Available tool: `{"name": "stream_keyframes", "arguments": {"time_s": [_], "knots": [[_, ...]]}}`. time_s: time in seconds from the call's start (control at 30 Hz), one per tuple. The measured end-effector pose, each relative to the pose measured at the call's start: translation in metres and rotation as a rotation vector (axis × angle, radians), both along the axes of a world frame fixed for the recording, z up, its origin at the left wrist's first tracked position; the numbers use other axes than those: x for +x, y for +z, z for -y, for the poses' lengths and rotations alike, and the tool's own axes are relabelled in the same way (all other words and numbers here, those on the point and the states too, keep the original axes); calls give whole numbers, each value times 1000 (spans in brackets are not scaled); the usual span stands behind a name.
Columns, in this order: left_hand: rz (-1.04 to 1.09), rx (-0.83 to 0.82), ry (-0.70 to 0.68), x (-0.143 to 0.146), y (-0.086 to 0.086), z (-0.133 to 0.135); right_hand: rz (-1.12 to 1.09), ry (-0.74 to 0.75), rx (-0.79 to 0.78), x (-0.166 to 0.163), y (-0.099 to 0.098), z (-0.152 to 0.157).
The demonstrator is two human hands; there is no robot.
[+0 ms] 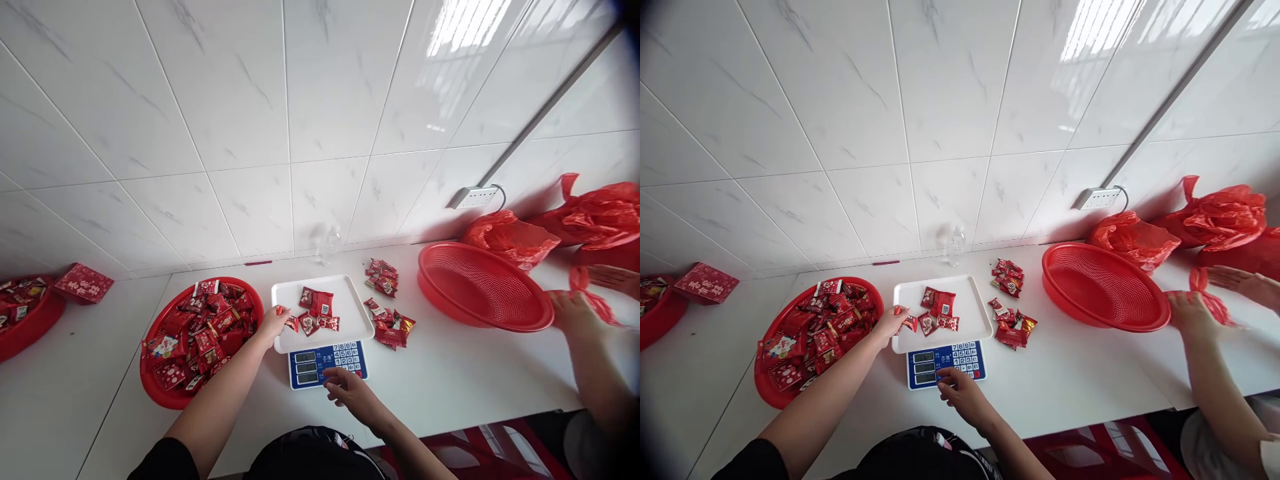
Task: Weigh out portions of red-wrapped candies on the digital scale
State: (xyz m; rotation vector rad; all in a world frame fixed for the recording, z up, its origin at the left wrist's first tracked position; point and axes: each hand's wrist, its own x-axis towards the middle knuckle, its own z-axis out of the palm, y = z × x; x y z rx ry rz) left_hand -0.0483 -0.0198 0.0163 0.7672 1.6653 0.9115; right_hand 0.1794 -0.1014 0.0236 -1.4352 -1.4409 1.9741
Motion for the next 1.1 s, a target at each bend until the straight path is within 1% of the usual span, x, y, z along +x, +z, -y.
{"name": "stream_keyframes", "arguments": {"time_s": [0.17, 0.33, 0.43, 0.5, 0.57, 0.67, 0.73, 0.83, 0.9, 1.0, 1.03, 1.1], "knots": [[77, -56, 32, 6, 5, -4, -13, 0, -12, 0, -7, 2], [77, -17, 103, 5, 12, -6, -36, 10, -14, -8, -5, 0], [71, -1, 129, 3, 18, 1, -42, 18, -5, -9, -4, -2], [92, -8, 95, 4, 22, 12, -44, 25, 0, -8, -4, -3], [118, -30, 32, 10, 26, 28, -49, 28, 2, -9, -4, -4], [116, -56, -109, 26, 25, 58, -67, 26, 44, -14, -2, -4], [98, -6, -211, 39, 20, 78, -63, 32, 148, -18, 2, -5], [170, 61, -253, 52, 11, 100, -15, 77, 348, -24, 10, -5], [197, 10, -290, 56, 9, 107, 27, 123, 416, -25, 15, -5], [156, -106, -378, 56, 14, 110, 28, 179, 399, -28, 16, -9], [148, -128, -379, 56, 17, 109, 15, 172, 376, -29, 15, -12], [155, -135, -318, 53, 23, 107, -22, 82, 310, -31, 12, -23]]}}
